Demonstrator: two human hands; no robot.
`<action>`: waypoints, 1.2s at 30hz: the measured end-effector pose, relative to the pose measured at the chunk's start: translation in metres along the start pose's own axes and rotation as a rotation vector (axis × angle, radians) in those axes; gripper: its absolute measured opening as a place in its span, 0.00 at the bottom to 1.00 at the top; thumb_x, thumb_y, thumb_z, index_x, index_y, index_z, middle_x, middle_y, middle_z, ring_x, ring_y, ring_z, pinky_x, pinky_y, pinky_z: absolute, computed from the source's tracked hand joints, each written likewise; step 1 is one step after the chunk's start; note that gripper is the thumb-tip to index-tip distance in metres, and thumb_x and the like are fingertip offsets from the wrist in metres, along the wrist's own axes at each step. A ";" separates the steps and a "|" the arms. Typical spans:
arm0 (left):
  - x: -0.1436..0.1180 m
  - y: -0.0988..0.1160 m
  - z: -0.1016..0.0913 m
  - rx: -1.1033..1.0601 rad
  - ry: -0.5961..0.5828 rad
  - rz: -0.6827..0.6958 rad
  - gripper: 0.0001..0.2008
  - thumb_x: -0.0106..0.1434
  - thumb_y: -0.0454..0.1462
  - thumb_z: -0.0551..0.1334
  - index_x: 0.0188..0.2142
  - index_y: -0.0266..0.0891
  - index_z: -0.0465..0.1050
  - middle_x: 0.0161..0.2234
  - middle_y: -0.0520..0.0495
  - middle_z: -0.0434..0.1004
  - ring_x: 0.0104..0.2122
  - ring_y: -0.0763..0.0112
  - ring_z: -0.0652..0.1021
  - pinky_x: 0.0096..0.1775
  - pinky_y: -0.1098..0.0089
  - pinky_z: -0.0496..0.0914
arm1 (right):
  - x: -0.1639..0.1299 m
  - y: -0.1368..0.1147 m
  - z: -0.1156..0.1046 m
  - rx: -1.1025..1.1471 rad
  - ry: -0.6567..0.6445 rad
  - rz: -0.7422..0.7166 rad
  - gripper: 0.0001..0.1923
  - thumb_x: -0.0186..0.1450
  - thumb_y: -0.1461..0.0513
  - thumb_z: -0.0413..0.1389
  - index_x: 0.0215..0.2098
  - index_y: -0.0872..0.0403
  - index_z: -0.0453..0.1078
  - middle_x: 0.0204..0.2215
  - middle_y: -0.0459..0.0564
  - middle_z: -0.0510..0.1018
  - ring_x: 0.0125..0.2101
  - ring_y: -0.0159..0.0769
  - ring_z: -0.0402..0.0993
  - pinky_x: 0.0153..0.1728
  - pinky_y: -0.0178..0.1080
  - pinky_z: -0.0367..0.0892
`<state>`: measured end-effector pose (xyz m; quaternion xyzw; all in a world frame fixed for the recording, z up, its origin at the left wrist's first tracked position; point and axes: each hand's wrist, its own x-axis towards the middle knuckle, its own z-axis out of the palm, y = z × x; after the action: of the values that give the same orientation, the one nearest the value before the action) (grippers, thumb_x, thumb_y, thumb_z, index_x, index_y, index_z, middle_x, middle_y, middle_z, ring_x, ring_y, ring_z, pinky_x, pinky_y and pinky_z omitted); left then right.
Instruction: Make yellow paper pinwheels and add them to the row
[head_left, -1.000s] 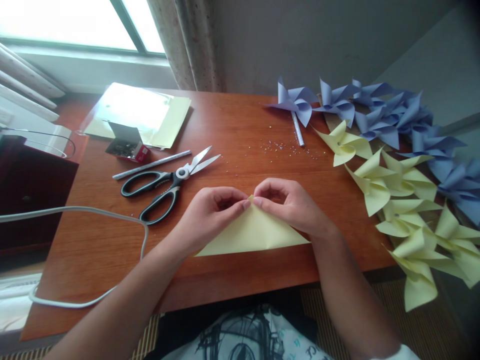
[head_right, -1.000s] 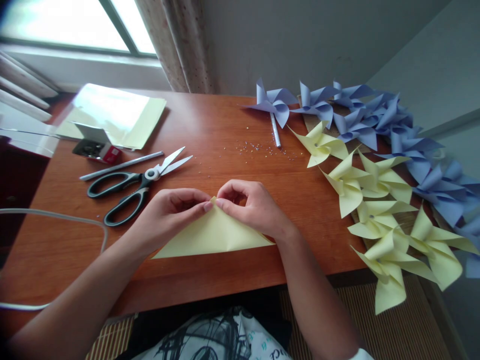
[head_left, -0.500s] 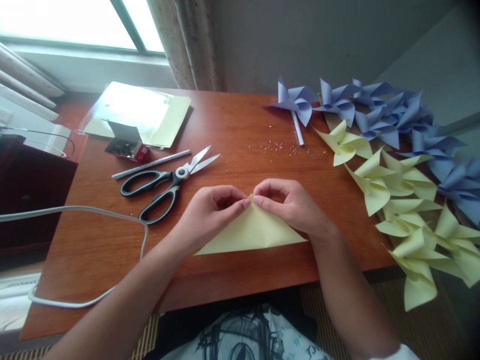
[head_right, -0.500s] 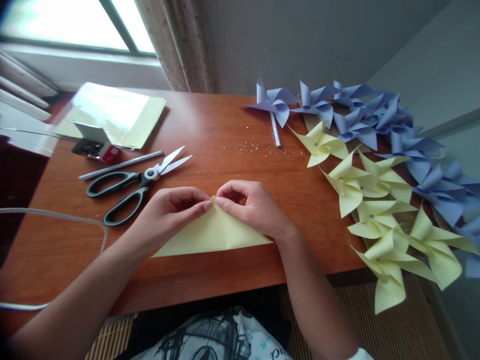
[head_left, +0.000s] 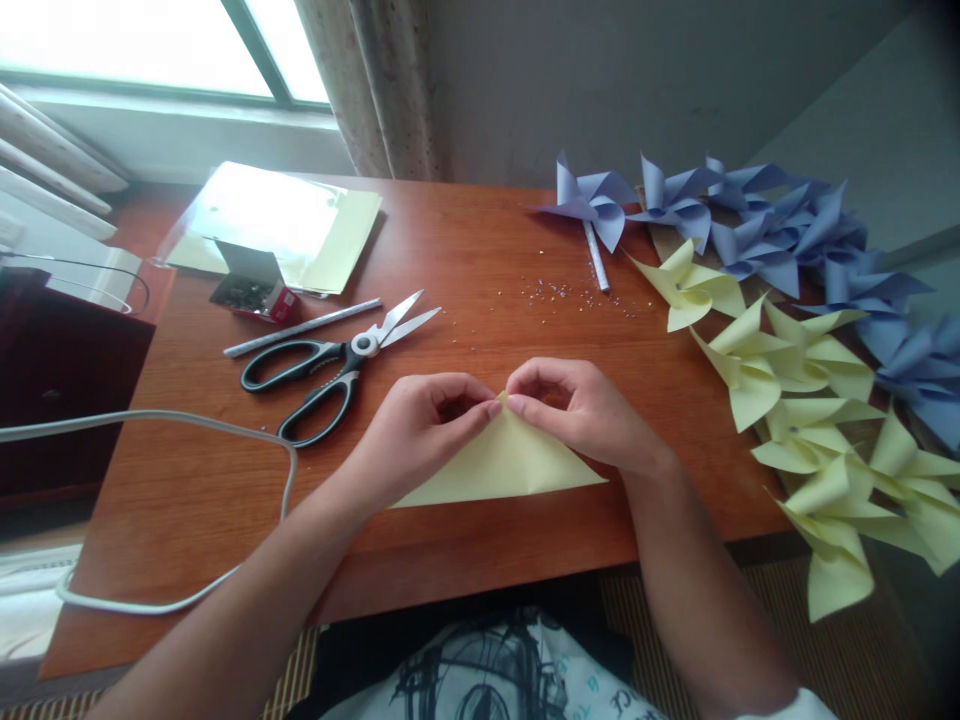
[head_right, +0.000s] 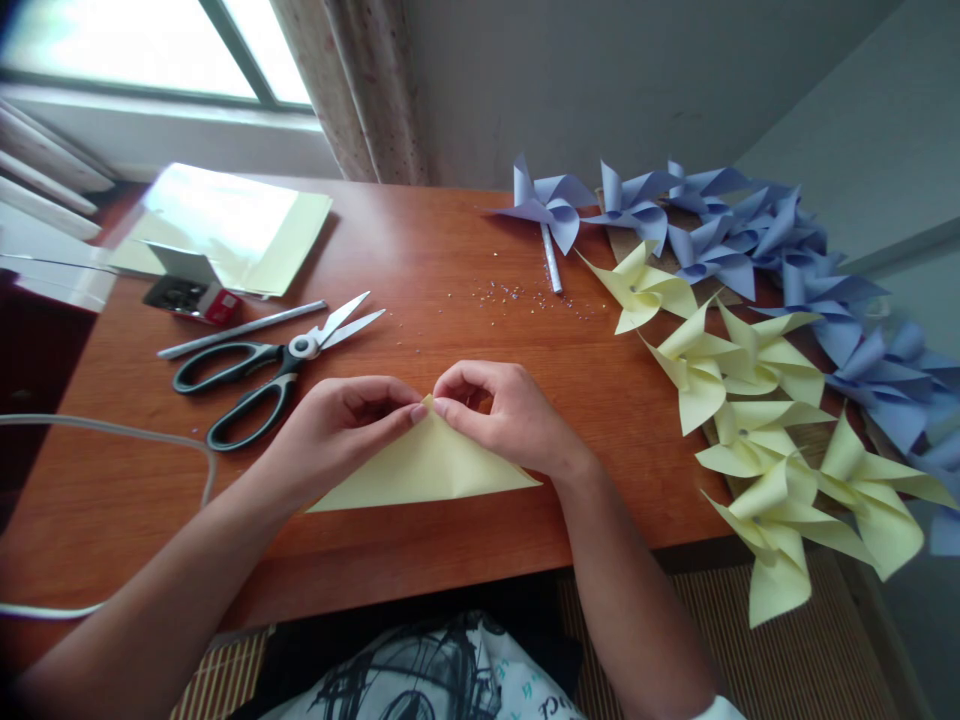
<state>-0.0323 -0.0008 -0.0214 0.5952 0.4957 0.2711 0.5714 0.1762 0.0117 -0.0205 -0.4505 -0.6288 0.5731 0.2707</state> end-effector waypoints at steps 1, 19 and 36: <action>0.000 0.000 0.000 0.031 -0.003 0.011 0.12 0.63 0.42 0.66 0.34 0.34 0.80 0.28 0.48 0.78 0.28 0.71 0.73 0.29 0.75 0.66 | 0.000 0.000 0.000 -0.017 -0.002 -0.005 0.04 0.67 0.60 0.60 0.35 0.53 0.74 0.33 0.46 0.78 0.34 0.34 0.75 0.35 0.35 0.69; -0.004 0.007 -0.004 0.422 0.233 0.263 0.12 0.69 0.42 0.60 0.42 0.36 0.78 0.38 0.46 0.83 0.33 0.69 0.78 0.36 0.71 0.71 | 0.011 0.002 -0.003 -0.290 0.153 -0.228 0.05 0.66 0.65 0.60 0.32 0.52 0.77 0.31 0.46 0.80 0.34 0.35 0.76 0.37 0.37 0.68; -0.050 0.004 0.078 1.252 0.105 0.438 0.34 0.72 0.47 0.53 0.67 0.22 0.59 0.70 0.28 0.55 0.69 0.46 0.59 0.68 0.50 0.55 | 0.060 0.026 -0.017 -0.666 0.276 -0.202 0.06 0.62 0.67 0.60 0.30 0.53 0.80 0.29 0.48 0.81 0.30 0.35 0.74 0.34 0.37 0.67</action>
<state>0.0203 -0.0774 -0.0212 0.8877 0.4544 0.0702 0.0245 0.1707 0.0708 -0.0525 -0.5226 -0.7796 0.2416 0.2465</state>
